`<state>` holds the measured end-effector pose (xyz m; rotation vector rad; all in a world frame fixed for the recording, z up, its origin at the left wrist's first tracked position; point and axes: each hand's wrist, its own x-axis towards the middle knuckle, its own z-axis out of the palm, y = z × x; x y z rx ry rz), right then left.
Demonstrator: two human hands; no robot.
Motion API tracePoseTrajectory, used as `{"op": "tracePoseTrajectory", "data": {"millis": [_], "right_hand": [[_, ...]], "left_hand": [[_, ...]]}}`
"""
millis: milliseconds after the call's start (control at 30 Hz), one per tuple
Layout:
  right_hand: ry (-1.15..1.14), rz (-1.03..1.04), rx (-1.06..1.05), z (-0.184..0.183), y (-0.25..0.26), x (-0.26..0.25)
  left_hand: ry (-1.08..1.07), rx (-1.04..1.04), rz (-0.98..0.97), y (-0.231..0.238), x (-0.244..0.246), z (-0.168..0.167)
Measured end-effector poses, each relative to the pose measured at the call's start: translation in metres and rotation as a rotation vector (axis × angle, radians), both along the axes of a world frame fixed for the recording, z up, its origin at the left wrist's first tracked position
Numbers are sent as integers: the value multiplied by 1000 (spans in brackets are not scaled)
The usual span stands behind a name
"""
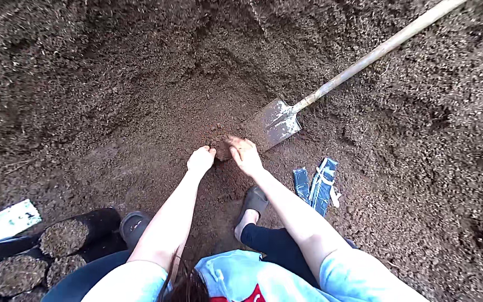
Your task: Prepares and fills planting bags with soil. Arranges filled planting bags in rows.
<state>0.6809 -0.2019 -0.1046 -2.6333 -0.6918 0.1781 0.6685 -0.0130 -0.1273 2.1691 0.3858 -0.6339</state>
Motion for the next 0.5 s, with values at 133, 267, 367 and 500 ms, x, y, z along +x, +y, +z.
{"op": "tracePoseTrajectory", "data": {"millis": [133, 267, 367, 500], "right_hand": [[23, -211, 1, -11, -1, 1], [26, -179, -41, -24, 0, -6], [20, -92, -220, -40, 2, -20], [179, -135, -327, -38, 9, -31]], "left_hand": [[111, -42, 103, 3, 15, 5], [178, -113, -48, 8, 34, 0], [147, -159, -87, 7, 38, -5], [132, -173, -128, 8, 40, -5]]}}
